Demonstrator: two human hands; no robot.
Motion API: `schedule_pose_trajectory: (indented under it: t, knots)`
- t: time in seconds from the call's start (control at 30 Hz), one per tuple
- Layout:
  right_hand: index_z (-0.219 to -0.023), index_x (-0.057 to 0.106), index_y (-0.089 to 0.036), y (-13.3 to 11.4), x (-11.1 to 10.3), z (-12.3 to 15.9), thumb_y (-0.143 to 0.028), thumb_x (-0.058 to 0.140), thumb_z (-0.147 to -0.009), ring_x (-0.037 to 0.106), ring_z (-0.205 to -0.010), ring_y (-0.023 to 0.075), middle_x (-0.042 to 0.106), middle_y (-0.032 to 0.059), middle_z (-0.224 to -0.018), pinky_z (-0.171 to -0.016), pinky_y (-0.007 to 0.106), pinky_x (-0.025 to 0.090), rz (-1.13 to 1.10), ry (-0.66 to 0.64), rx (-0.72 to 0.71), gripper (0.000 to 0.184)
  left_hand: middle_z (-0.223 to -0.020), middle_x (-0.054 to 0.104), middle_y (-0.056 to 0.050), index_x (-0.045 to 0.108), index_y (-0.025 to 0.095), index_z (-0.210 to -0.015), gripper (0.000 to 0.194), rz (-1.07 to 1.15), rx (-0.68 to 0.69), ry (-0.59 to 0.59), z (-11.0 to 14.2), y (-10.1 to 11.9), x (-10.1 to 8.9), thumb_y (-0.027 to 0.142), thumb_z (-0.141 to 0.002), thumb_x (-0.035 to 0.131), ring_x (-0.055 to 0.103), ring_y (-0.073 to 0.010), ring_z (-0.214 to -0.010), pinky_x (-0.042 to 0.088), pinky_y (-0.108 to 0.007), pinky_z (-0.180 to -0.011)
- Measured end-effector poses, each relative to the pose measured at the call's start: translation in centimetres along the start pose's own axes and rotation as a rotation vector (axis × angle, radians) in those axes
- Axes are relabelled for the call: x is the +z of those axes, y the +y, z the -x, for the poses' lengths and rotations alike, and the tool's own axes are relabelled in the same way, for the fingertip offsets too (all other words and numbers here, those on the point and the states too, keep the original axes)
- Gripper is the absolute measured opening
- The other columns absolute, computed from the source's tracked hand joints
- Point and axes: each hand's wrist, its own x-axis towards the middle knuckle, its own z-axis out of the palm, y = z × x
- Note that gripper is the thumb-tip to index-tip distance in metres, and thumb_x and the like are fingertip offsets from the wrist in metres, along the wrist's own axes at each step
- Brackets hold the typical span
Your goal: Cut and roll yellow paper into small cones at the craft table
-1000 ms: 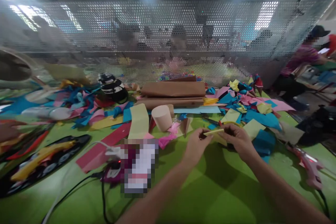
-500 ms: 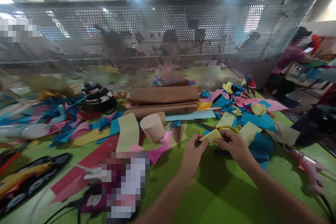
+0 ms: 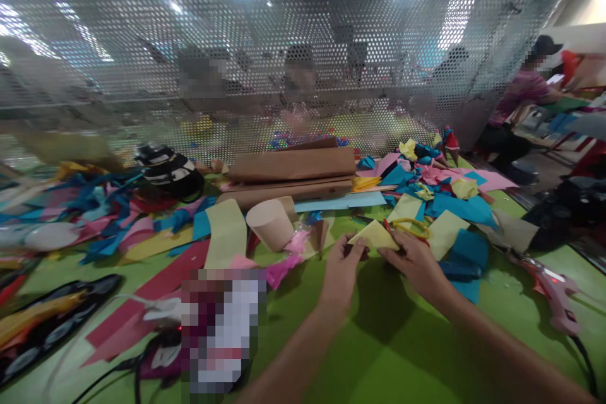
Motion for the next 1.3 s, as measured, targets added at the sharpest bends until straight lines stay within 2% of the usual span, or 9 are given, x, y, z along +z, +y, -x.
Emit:
schedule_pose_trajectory:
  t: [0.4, 0.63, 0.77, 0.93, 1.1, 1.3]
  knots:
    - [-0.076, 0.05, -0.021, -0.2, -0.2, -0.2, -0.043, 0.051, -0.097, 0.055, -0.068, 0.0197, 0.062, 0.0037, -0.074, -0.062, 0.029, 0.037, 0.023, -0.11, 0.055, 0.03, -0.076, 0.064, -0.001, 0.066, 0.015, -0.083, 0.033, 0.065, -0.009, -0.02, -0.3, -0.5, -0.2, 0.044, -0.073, 0.08, 0.06, -0.012, -0.072, 0.051, -0.025, -0.071]
    - [-0.065, 0.051, -0.021, -0.1, -0.4, -0.1, -0.048, 0.049, -0.096, 0.053, -0.06, 0.0169, 0.06, 0.0014, -0.062, -0.057, 0.028, 0.036, -0.14, -0.129, 0.124, 0.041, -0.074, 0.064, -0.001, 0.064, 0.015, -0.083, 0.031, -0.005, -0.018, -0.059, -0.2, -0.3, -0.2, 0.042, -0.076, 0.078, 0.059, -0.0119, -0.071, 0.048, -0.024, -0.071]
    - [-0.064, 0.053, -0.021, 0.2, -0.6, -0.2, -0.05, 0.051, -0.095, 0.05, -0.057, 0.0153, 0.059, 0.0001, -0.059, -0.055, 0.027, 0.034, -0.234, -0.148, 0.172, 0.043, -0.072, 0.064, -0.001, 0.063, 0.015, -0.081, 0.027, -0.092, 0.032, -0.107, -0.5, -0.2, -0.3, 0.039, -0.078, 0.076, 0.057, -0.0121, -0.069, 0.045, -0.024, -0.069]
    - [-0.078, 0.062, -0.019, 0.4, -0.8, -0.6, -0.051, 0.066, -0.084, 0.055, -0.073, 0.0191, 0.064, 0.0031, -0.078, -0.061, 0.027, 0.04, -0.162, -0.03, 0.065, 0.033, -0.069, 0.061, 0.001, 0.06, 0.016, -0.075, 0.023, -0.198, 0.086, -0.145, -0.6, -0.4, -0.5, 0.035, -0.08, 0.073, 0.054, -0.0122, -0.067, 0.042, -0.024, -0.065]
    - [-0.08, 0.065, -0.02, 0.8, -0.4, -0.6, -0.053, 0.069, -0.081, 0.057, -0.073, 0.0202, 0.064, 0.0033, -0.076, -0.06, 0.028, 0.044, -0.367, -0.042, 0.171, 0.033, -0.071, 0.062, 0.001, 0.063, 0.016, -0.078, 0.024, -0.218, 0.107, -0.199, -0.2, -0.7, -0.2, 0.037, -0.079, 0.073, 0.055, -0.0125, -0.068, 0.041, -0.024, -0.065]
    - [-0.085, 0.064, -0.02, 0.6, -0.5, -0.8, -0.048, 0.075, -0.076, 0.055, -0.068, 0.0172, 0.061, 0.0014, -0.076, -0.06, 0.028, 0.047, -0.606, 0.004, 0.289, 0.032, -0.081, 0.07, -0.004, 0.066, 0.015, -0.089, 0.025, -0.084, 0.089, -0.193, 0.1, 0.2, -0.1, 0.04, -0.084, 0.068, 0.062, -0.0146, -0.075, 0.049, -0.028, -0.075]
